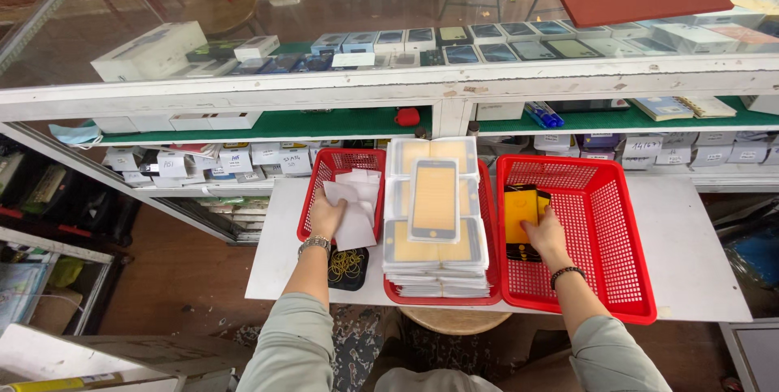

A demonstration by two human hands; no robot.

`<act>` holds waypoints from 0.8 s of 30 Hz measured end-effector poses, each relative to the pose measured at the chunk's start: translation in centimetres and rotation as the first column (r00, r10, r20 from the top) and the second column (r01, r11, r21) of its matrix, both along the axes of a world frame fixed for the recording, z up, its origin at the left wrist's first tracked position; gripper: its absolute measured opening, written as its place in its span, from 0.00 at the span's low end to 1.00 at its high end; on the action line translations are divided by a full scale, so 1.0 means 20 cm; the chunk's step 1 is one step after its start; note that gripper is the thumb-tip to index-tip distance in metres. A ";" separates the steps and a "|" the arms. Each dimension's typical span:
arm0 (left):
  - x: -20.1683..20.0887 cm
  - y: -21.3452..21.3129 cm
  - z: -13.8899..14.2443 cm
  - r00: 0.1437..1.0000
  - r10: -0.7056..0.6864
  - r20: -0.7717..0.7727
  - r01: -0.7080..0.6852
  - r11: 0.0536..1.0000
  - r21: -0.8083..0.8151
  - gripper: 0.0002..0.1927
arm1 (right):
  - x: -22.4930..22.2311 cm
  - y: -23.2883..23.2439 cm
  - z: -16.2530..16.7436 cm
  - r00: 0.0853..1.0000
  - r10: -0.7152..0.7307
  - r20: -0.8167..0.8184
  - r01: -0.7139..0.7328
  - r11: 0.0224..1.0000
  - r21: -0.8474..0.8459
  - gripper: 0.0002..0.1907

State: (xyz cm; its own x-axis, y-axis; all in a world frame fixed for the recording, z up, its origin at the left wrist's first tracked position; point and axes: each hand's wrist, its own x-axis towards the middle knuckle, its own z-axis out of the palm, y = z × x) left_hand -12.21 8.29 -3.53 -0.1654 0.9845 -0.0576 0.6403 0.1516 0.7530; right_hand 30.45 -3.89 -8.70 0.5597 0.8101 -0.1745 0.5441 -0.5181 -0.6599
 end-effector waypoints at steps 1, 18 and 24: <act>0.01 -0.01 -0.01 0.999 -0.023 -0.023 0.022 0.998 -0.053 0.41 | -0.01 0.01 0.04 0.993 0.021 0.113 -0.035 0.992 0.125 0.37; 0.72 -0.24 0.21 0.838 -0.252 0.484 0.041 0.914 0.404 0.37 | -0.47 0.18 0.47 0.948 0.265 -0.175 -0.205 0.931 0.301 0.21; 0.83 -0.11 0.21 0.367 -0.291 0.883 0.227 0.949 0.219 0.37 | -0.48 0.11 0.53 0.612 0.460 -0.644 -0.073 0.843 0.533 0.14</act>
